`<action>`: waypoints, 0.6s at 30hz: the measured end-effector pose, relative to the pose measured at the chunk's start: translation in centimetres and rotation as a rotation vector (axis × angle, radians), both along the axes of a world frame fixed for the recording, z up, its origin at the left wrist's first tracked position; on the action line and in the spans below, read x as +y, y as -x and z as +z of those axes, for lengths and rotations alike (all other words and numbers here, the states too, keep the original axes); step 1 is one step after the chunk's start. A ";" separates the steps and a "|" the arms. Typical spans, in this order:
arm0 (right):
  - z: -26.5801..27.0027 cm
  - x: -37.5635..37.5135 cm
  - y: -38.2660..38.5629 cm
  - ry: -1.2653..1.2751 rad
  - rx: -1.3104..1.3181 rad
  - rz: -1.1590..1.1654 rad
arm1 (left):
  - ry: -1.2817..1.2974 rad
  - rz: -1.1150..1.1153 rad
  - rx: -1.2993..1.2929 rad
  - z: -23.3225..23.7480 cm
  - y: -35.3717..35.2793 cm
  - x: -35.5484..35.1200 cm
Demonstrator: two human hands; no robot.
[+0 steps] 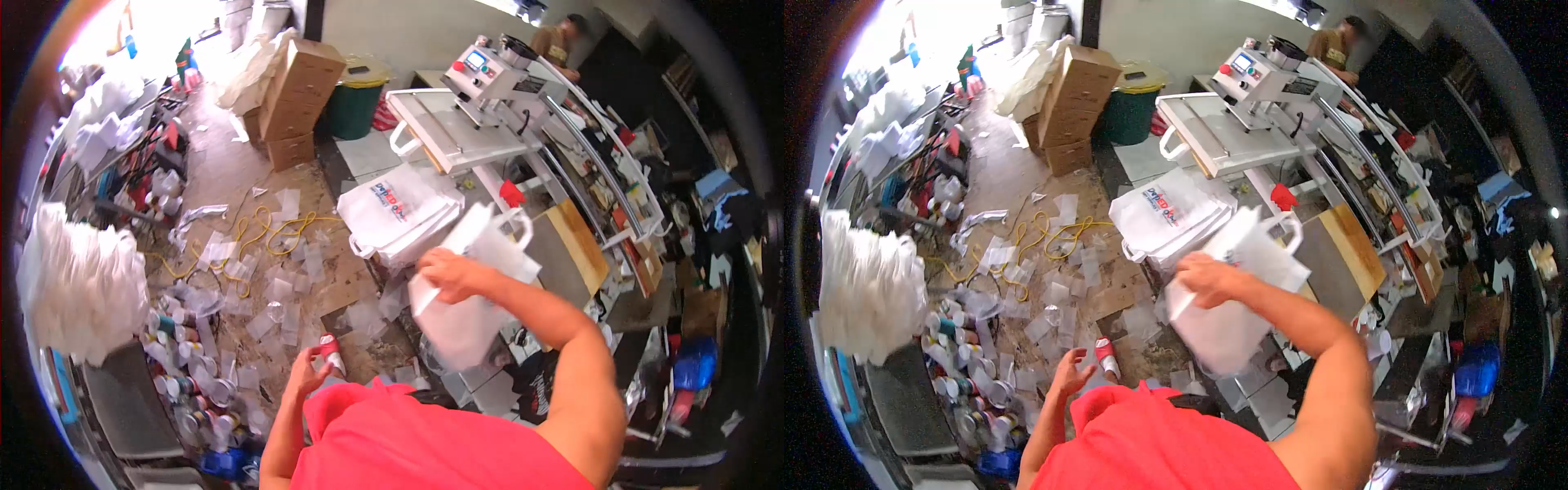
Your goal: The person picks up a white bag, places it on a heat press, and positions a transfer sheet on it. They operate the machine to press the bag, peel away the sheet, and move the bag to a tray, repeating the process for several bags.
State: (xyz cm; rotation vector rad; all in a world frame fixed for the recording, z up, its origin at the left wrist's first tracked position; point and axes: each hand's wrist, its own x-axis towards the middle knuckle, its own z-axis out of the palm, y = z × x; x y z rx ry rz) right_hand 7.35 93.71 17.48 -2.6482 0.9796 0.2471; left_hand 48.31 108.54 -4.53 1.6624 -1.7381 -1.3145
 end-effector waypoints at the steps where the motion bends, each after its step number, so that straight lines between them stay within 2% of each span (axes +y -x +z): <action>1: -0.8 0.6 -2.4 0.106 -0.209 0.061 | -0.013 -0.017 0.043 1.4 1.5 1.5; 3: -0.3 1.7 -7.7 -0.047 -0.543 0.041 | 0.085 -0.008 0.155 2.8 3.7 5.8; 4: -0.3 2.6 -10.0 0.005 -0.702 0.053 | 0.123 0.036 0.256 3.3 4.5 7.4; 6: 1.7 4.7 -14.2 0.076 -0.843 0.022 | 0.077 0.146 0.445 4.9 4.5 10.5; 8: 4.1 7.2 -17.9 -0.075 -0.955 -0.128 | 0.132 0.248 0.491 8.4 3.9 13.4; 10: 5.0 8.6 -21.2 -0.017 -1.030 -0.085 | 0.328 0.408 0.123 9.9 1.1 16.5; 11: 5.5 9.8 -24.0 0.030 -1.108 -0.064 | 0.440 0.407 0.077 11.5 -0.3 17.9; 12: 6.1 11.3 -26.3 -0.138 -1.217 -0.085 | 0.430 0.500 0.042 12.8 -1.3 19.2; 13: 6.9 12.7 -28.6 -0.152 -1.273 -0.020 | 0.546 0.494 -0.036 14.3 -2.1 20.7; 14: 6.9 13.4 -30.6 -0.009 -1.211 0.115 | 0.655 0.497 -0.133 15.4 -3.1 22.6; 15: 8.8 14.9 -32.9 0.072 -1.146 0.197 | 0.621 0.592 -0.151 15.0 -4.1 24.4; 17: 11.0 17.6 -38.2 0.027 -1.187 0.415 | 0.614 0.798 -0.155 13.5 -5.9 27.5; 18: 11.7 19.3 -40.8 -0.042 -1.181 0.440 | 0.643 0.886 -0.148 13.3 -7.1 29.0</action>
